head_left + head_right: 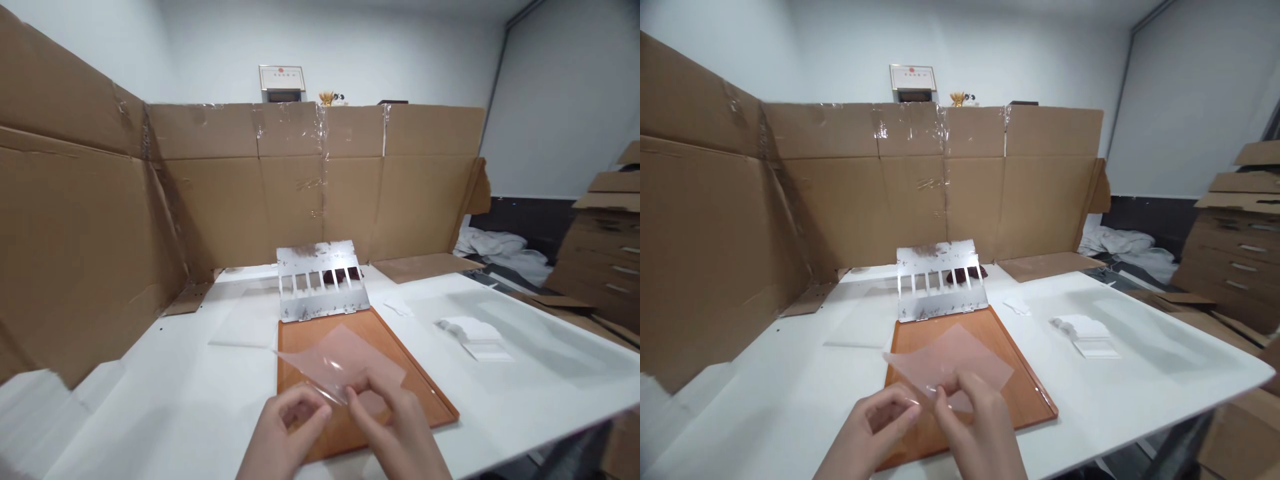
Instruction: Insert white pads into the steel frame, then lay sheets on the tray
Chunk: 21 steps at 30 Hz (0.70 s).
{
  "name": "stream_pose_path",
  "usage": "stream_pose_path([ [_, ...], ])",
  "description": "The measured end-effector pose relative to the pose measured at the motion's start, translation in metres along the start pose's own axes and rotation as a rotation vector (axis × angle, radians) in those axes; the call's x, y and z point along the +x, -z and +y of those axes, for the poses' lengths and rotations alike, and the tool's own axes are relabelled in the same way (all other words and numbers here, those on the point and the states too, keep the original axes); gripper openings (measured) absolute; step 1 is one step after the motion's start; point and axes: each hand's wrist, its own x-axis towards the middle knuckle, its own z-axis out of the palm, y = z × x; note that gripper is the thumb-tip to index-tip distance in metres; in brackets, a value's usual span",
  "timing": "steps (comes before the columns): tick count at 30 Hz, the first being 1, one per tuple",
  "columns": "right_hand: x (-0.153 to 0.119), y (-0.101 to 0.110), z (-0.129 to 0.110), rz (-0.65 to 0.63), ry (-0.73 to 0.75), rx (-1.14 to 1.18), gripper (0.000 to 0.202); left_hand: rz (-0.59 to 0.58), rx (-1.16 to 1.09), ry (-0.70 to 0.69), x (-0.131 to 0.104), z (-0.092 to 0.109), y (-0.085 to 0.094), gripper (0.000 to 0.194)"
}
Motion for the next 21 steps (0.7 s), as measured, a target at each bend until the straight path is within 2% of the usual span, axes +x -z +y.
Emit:
stream_pose_path([
  [3,0.010,0.008,-0.001,0.067,-0.023,0.029,0.032,-0.022,0.019,-0.018,-0.002,-0.004,0.009,0.035],
  [5,0.019,0.015,-0.002,0.092,-0.047,0.100,0.034,0.018,-0.046,-0.014,-0.004,-0.007,0.016,0.036],
  [8,0.031,0.024,-0.006,0.107,-0.083,0.304,0.040,0.123,-0.273,0.004,-0.005,-0.009,0.024,0.034],
  [11,0.035,0.028,-0.005,0.138,-0.146,0.550,0.043,0.101,-0.538,-0.047,-0.008,-0.008,0.032,0.025],
  [14,0.032,0.029,0.002,0.130,-0.219,0.805,0.045,0.054,-0.695,-0.105,-0.013,-0.005,0.040,0.026],
  [16,0.028,0.030,0.008,0.087,-0.258,0.944,0.042,0.076,-0.841,-0.114,-0.019,-0.002,0.044,0.023],
  [18,0.025,0.033,0.010,0.045,-0.284,1.047,0.035,0.141,-1.039,-0.087,-0.025,-0.003,0.048,0.009],
  [19,0.025,0.035,0.009,0.034,-0.292,1.082,0.031,0.183,-1.128,-0.078,-0.027,-0.004,0.050,0.010],
  [21,0.025,0.040,0.005,0.049,-0.299,1.129,0.024,0.240,-1.233,-0.106,-0.030,-0.010,0.055,0.026],
])
